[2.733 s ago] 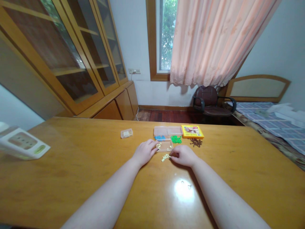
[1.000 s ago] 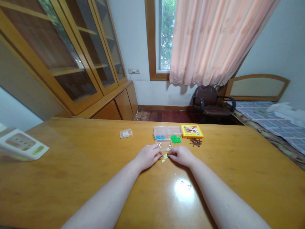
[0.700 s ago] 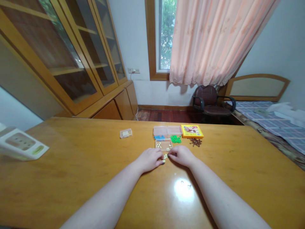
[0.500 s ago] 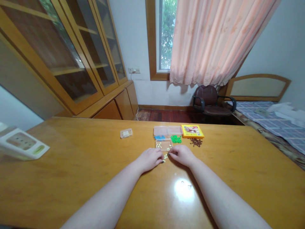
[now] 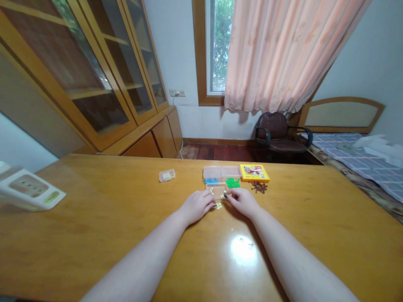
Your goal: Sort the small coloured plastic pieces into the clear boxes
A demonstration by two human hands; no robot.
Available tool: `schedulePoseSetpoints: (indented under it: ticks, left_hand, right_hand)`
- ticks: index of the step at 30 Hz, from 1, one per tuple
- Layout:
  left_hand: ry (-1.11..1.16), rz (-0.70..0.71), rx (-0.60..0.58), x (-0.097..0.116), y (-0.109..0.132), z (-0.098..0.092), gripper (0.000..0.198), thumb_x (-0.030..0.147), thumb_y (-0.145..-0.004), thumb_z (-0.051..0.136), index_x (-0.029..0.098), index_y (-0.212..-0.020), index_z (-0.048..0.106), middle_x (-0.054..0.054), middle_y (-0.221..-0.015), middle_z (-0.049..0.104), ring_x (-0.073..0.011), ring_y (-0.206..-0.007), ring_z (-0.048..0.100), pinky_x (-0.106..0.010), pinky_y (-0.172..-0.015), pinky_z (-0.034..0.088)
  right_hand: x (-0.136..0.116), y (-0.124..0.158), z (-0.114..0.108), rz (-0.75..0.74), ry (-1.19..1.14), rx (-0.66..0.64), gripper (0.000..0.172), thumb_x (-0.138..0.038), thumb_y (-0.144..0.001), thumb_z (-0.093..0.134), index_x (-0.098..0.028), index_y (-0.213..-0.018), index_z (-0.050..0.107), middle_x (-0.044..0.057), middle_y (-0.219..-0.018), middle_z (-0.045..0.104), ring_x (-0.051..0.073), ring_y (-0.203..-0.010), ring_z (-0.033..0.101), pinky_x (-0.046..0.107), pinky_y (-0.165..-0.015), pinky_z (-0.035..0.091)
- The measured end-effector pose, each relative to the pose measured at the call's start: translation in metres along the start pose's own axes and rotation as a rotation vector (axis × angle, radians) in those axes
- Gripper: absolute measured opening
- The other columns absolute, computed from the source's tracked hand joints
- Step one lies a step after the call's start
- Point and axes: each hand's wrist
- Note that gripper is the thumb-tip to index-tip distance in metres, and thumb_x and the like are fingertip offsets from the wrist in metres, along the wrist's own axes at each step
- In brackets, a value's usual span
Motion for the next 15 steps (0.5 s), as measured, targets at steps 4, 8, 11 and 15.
schedulePoseSetpoints:
  ticks: [4, 8, 11, 15]
  left_hand:
    - [-0.029, -0.109, 0.123, -0.007, -0.002, 0.004, 0.017, 0.028, -0.090, 0.046, 0.020, -0.093, 0.060, -0.004, -0.093, 0.061, -0.0166, -0.086, 0.058, -0.029, -0.079, 0.045]
    - [-0.052, -0.149, 0.095, -0.009, -0.002, 0.006, 0.021, 0.028, -0.089, 0.047, 0.022, -0.106, 0.059, -0.005, -0.102, 0.060, -0.0172, -0.090, 0.058, -0.030, -0.081, 0.045]
    - [-0.060, -0.042, -0.022, -0.004, -0.001, 0.005, 0.018, 0.028, -0.088, 0.049, 0.023, -0.100, 0.062, -0.004, -0.097, 0.060, -0.0165, -0.087, 0.058, -0.028, -0.078, 0.045]
    - [-0.066, 0.069, -0.117, 0.003, 0.000, 0.004, 0.020, 0.031, -0.090, 0.047, 0.025, -0.096, 0.065, -0.002, -0.088, 0.060, -0.0148, -0.081, 0.058, -0.026, -0.073, 0.044]
  right_hand:
    - [-0.003, 0.002, 0.003, -0.090, -0.011, -0.167, 0.016, -0.029, -0.078, 0.057, -0.018, -0.072, 0.067, 0.000, -0.063, 0.064, 0.011, -0.057, 0.052, 0.021, -0.055, 0.036]
    - [-0.003, 0.003, 0.005, -0.095, -0.019, -0.228, 0.014, -0.027, -0.078, 0.058, -0.020, -0.081, 0.069, 0.001, -0.072, 0.068, 0.012, -0.063, 0.057, 0.022, -0.060, 0.039]
    - [-0.004, 0.003, 0.004, -0.102, -0.009, -0.243, 0.015, -0.028, -0.078, 0.058, -0.021, -0.083, 0.070, 0.001, -0.073, 0.069, 0.013, -0.064, 0.059, 0.022, -0.059, 0.039]
    - [-0.007, 0.004, 0.002, -0.117, 0.020, -0.251, 0.015, -0.030, -0.077, 0.058, -0.020, -0.078, 0.069, 0.001, -0.070, 0.068, 0.013, -0.061, 0.057, 0.021, -0.057, 0.037]
Point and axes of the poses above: each hand's wrist, its own y-axis away from the middle knuckle, its own z-axis out of the palm, x = y × z
